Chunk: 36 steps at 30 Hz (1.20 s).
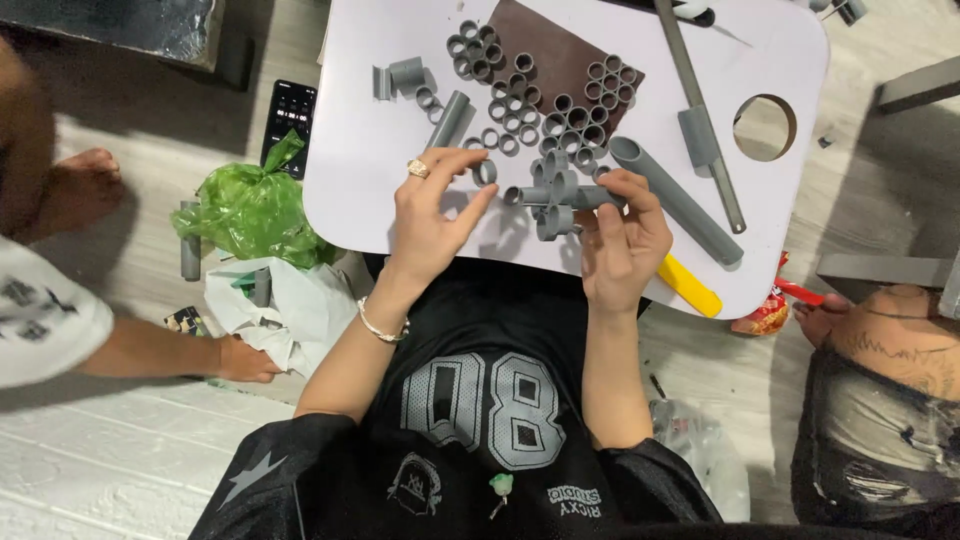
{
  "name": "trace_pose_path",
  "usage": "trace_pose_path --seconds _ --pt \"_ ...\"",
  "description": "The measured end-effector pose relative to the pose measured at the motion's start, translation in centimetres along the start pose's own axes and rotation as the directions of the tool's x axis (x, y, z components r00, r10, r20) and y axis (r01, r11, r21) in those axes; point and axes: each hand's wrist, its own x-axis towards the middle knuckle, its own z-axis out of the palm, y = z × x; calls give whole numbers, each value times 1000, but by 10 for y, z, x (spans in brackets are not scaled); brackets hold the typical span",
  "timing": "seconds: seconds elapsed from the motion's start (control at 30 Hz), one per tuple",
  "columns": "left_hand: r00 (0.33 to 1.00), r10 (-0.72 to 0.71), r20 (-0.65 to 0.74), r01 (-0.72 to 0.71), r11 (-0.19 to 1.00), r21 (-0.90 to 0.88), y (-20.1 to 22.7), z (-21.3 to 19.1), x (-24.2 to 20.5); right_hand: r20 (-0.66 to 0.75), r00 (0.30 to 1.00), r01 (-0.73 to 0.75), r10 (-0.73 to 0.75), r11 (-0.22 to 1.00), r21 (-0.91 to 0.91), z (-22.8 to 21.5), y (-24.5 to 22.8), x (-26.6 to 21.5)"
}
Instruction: Assembling a complex structure from small PVC rings and pipe connectors on a low table.
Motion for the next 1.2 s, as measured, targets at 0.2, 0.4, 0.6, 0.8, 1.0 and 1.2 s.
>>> trace_pose_path --seconds 0.2,0.4,0.6,0.8,1.0,1.2 --pt "990 -22 136 -47 875 482 1 -3 0 -91 978 -172 190 970 171 -5 3 -11" --pt "990 5 144 -43 963 266 8 -9 2 -114 938 -266 329 888 375 -29 27 -21" --pt "941 -84 326 246 835 -493 20 8 -6 -16 922 -349 387 848 398 -10 20 -24" --pt "935 -121 334 293 794 -533 33 14 -10 157 966 -224 207 969 101 5 4 -14" --pt "972 -33 234 142 873 -467 52 15 -9 243 963 -101 120 991 -89 28 -24 -9" --pt "951 -61 303 209 848 -486 44 19 -9 254 966 23 51 959 -282 36 -28 -3"
